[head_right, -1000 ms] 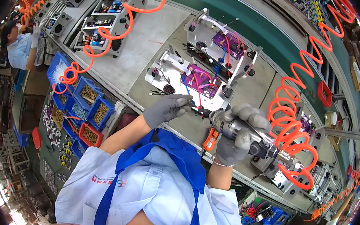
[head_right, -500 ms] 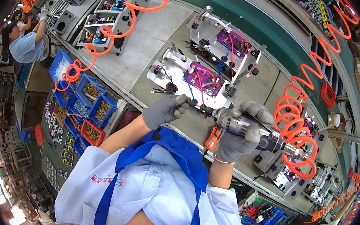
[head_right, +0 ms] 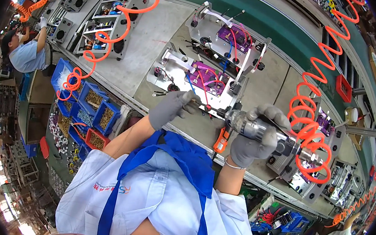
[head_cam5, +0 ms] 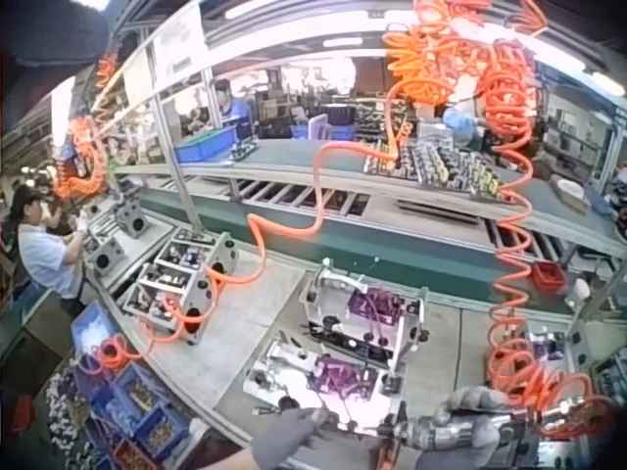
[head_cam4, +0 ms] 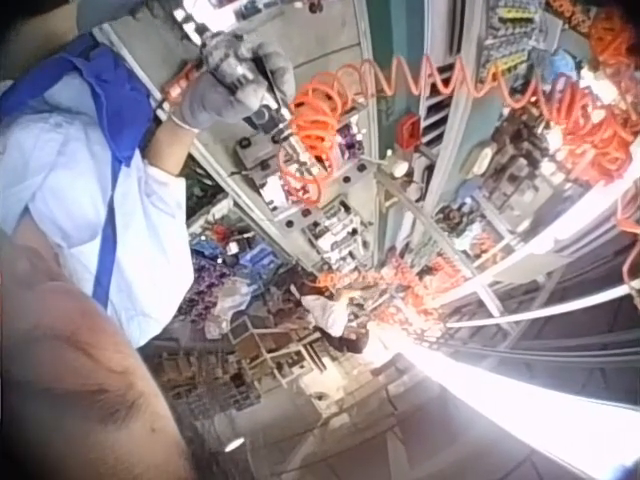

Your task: The person assembles electronic components onto printed circuit boards by hand, securing them with screws using both manual screwdrivers and a pneumatic screwdriver.

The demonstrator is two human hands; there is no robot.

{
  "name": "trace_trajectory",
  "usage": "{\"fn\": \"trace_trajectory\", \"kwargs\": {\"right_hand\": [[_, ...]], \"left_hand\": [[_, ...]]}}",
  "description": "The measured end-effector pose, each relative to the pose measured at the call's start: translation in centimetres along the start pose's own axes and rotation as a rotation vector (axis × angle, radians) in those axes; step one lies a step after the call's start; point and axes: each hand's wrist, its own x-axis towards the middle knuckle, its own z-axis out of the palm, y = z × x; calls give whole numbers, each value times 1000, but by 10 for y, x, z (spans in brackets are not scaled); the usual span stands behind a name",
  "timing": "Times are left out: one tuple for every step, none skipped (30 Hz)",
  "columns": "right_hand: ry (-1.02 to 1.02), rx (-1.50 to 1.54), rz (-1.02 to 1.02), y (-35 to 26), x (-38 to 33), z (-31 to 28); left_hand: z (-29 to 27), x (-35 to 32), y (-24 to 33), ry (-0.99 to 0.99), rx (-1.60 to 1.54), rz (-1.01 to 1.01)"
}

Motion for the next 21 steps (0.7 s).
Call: {"fn": "trace_trajectory", "kwargs": {"right_hand": [[63, 48, -27, 0, 1, -2], [96, 5, -39, -5, 2, 0], [94, 7, -35, -7, 2, -2], [95, -33, -64, -9, 4, -4], [96, -73, -93, -10, 5, -5], [114, -100, -99, -12, 4, -1], [109, -99, -98, -13, 3, 0], [113, -103, -99, -14, 2, 1], [117, -108, -100, -15, 1, 2], [127, -140, -115, -15, 0, 3], [127, -142, -117, -16, 1, 2], [115, -165, -111, -19, 0, 0], [109, -187, -106, -20, 0, -1], [111, -184, -141, -19, 1, -3], [117, -186, -143, -16, 2, -1], [111, -182, -159, -15, 4, 1], [104, -178, -175, -13, 5, 4], [64, -171, -168, -11, 5, 8], [63, -170, -168, -6, 5, 10], [-7, -153, -159, 1, 5, 12], [-79, -135, -149, 8, 5, 12]], "left_hand": [[-3, 9, 1, -3, 3, 2], [-10, 17, 0, 190, 445, 82], [-15, 24, 0, 383, 886, 159], [-14, 29, 4, 445, 1040, 201], [-13, 36, 6, 454, 1038, 201], [-12, 43, 6, 428, 1164, 127], [-9, 49, 5, 396, 1287, 52], [-6, 54, 1, 430, 1287, 88], [-8, 56, -2, 434, 1283, 89], [-9, 58, -4, 447, 1201, 137], [-10, 59, -6, 459, 1117, 183], [-10, 58, -10, 465, 1053, 160], [-7, 55, -14, 458, 1057, 160], [-3, 47, -19, 458, 917, 233], [1, 40, -24, 457, 776, 303], [8, 36, -28, 451, 719, 363], [11, 37, -36, 450, 718, 362], [12, 41, -47, 421, 677, 304], [12, 42, -50, 395, 637, 248], [11, 45, -51, 409, 613, 255], [8, 48, -52, 411, 611, 256]]}}
